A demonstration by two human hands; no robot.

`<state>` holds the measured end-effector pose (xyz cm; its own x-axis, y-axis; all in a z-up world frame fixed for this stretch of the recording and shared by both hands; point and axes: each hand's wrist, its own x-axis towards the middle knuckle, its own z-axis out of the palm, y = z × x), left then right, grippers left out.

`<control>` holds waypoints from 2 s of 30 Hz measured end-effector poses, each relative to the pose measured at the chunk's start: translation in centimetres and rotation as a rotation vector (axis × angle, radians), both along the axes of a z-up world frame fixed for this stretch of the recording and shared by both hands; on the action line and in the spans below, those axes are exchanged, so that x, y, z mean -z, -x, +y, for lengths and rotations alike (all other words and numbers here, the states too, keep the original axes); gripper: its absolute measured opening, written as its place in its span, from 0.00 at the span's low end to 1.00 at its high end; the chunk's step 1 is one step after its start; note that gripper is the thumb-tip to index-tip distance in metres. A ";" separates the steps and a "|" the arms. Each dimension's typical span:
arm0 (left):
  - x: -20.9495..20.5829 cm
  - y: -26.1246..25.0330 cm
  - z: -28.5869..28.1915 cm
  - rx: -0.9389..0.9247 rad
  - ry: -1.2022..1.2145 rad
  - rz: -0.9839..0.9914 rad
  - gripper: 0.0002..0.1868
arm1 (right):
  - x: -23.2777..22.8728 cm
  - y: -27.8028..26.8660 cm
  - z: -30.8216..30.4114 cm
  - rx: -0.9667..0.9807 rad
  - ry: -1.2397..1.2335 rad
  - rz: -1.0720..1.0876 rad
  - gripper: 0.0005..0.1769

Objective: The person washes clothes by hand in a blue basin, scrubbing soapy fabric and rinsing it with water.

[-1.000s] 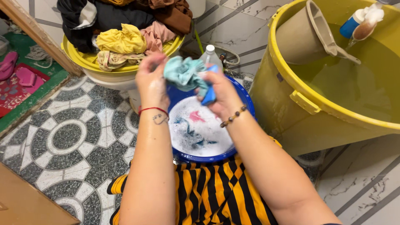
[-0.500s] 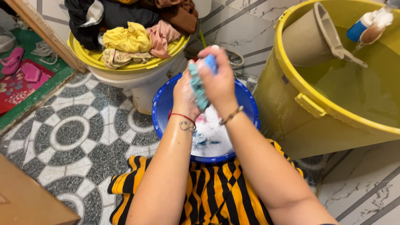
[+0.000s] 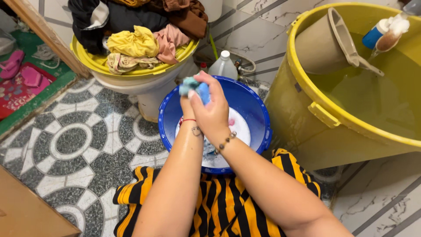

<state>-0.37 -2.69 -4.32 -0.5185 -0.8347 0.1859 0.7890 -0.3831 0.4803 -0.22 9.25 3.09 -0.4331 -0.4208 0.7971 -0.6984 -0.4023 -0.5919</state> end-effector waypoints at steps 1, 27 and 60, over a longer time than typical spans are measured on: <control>0.1 0.1 0.1 0.007 -0.012 -0.106 0.14 | -0.9 0.3 -0.5 0.017 -0.006 -0.124 0.12; -6.7 -7.8 -4.1 -0.537 0.373 -1.345 0.20 | 9.0 16.9 -29.7 -0.314 -0.526 -1.187 0.17; -3.4 0.0 3.7 0.026 -0.404 -0.349 0.21 | 0.5 3.5 -1.1 0.073 -0.099 -0.087 0.13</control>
<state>-0.36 1.06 -0.94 -0.5137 -0.7897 -0.3354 0.5961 -0.6097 0.5225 -3.75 8.10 2.57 -0.5308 -0.4606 0.7114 -0.6684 -0.2887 -0.6855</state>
